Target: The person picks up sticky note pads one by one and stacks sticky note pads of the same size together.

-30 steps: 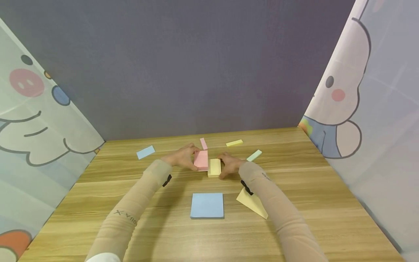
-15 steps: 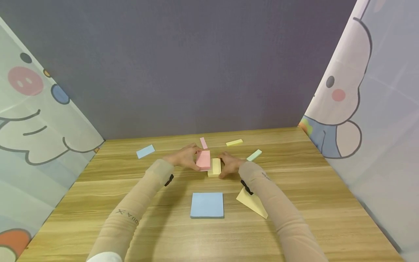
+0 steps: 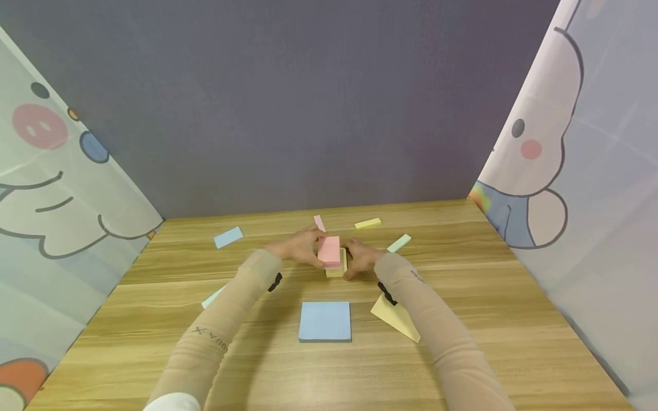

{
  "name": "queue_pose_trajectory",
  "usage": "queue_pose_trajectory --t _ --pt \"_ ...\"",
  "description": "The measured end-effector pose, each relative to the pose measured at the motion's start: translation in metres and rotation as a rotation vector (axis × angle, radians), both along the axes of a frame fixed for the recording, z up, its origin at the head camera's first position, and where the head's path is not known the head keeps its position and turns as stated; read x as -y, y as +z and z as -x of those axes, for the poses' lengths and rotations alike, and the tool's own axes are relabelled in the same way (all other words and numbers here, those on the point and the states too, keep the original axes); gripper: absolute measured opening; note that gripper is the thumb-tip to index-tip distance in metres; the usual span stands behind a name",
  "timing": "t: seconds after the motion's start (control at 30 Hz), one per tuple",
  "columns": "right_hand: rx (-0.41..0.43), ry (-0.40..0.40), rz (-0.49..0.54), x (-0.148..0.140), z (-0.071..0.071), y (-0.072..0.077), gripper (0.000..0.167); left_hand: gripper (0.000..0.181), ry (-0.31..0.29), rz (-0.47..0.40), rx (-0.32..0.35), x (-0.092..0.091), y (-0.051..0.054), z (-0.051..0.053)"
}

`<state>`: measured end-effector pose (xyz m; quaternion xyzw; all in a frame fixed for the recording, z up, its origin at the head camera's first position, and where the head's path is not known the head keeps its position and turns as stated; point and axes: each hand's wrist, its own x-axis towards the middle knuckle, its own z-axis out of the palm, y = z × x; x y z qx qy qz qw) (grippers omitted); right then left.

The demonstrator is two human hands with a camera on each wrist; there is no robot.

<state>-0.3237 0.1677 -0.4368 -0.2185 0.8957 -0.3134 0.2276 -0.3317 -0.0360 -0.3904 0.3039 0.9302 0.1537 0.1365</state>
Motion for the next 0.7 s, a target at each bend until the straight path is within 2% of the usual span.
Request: queue_pose_trajectory --t 0.2,0.43,0.57,0.7 --pt "0.039 -0.022 0.024 0.000 0.002 -0.001 0.095 0.080 -0.003 0.028 0.009 -0.005 -0.002 -0.002" --pt "0.051 -0.037 0.043 -0.001 0.004 -0.004 0.095 0.074 -0.012 -0.008 0.020 -0.008 -0.006 -0.001" --pt "0.072 -0.043 0.053 0.000 0.004 -0.003 0.099 0.070 0.003 -0.027 0.030 -0.010 -0.012 0.001" --pt "0.044 -0.039 0.037 0.000 0.005 -0.004 0.097 0.060 -0.012 -0.033 0.016 -0.011 -0.020 0.005"
